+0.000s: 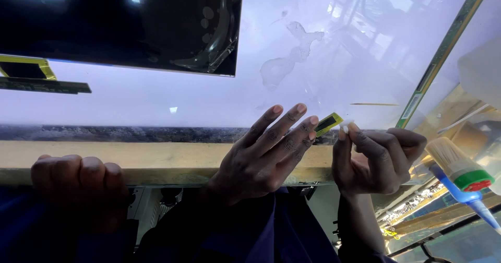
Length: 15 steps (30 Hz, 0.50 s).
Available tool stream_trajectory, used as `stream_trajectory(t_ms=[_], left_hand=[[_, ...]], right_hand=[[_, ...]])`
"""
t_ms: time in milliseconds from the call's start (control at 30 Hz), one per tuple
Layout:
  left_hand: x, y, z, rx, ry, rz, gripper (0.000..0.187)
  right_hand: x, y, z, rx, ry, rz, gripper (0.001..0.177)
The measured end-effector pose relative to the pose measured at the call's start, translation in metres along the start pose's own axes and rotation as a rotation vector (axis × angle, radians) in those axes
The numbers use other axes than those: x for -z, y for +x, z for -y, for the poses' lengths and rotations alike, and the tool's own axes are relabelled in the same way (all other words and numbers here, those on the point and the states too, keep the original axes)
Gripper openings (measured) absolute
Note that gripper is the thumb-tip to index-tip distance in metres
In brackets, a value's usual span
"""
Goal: Inspecting and repairing television screen components, specifically the chip-on-film (COF) connectors using a heat gun.
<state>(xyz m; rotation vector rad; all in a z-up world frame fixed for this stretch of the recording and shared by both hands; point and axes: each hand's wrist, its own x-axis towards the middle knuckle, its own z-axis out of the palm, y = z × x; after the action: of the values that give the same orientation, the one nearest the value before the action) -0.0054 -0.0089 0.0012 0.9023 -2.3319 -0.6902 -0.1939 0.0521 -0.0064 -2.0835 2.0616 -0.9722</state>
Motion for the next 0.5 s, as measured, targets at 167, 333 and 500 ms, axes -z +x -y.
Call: stream_trajectory(t_ms=[167,333,500], left_hand=[[-0.0011,0.0013,-0.0003,0.006,-0.031,0.0,0.013],[-0.0014,0.0059,-0.0014,-0.015,0.018,0.004,0.015],[-0.0017,0.0081,-0.0059,-0.076,0.093,0.13,0.025]], right_hand=[[0.0035,-0.004,0.0009,0.013,0.059,0.05,0.005],[0.0088,-0.009,0.0003,-0.158,0.058,0.06,0.017],[0.0108,-0.0054,-0.003,-0.164,0.117,0.053,0.015]])
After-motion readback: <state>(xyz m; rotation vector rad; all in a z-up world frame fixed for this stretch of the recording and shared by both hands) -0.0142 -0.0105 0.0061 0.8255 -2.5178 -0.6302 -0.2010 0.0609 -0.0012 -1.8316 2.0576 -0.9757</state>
